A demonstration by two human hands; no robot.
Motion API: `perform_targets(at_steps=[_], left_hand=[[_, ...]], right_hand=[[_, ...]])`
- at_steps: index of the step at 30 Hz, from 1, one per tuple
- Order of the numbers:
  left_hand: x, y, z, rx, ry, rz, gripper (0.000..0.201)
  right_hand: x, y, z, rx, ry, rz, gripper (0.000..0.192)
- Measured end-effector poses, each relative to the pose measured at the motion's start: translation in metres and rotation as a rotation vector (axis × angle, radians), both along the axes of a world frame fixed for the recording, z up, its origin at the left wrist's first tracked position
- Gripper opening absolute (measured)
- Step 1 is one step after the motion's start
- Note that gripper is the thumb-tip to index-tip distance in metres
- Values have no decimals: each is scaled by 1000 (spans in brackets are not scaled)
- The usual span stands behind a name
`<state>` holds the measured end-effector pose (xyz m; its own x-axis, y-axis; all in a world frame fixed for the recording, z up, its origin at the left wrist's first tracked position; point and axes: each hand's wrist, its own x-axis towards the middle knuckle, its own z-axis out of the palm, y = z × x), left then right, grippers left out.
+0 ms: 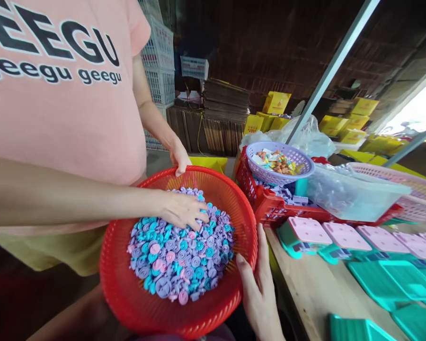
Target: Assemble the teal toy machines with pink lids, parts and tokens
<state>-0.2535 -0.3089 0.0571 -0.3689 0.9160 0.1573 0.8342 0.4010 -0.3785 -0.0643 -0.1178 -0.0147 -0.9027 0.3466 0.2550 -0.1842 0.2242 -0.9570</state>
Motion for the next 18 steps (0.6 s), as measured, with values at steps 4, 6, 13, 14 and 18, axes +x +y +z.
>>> perform_targets(at_steps=[4,6,13,14,18], left_hand=[[-13,9,-7,-222,-93,-105,30],[-16,10,-13,-296,-124,-168,28],[1,-4,-35,-301,199,-340,36],[6,-7,-38,-262,221,-303,39],[30,-19,-46,-83,236,-148,41]], right_hand=[[-1,-1,-1,-23,7,6,71],[-2,-3,-3,-21,-3,10,72],[-1,-7,-4,-96,-1,-28,72],[0,-7,-4,-107,-13,-31,71],[3,-4,-11,-121,-29,-52,72]])
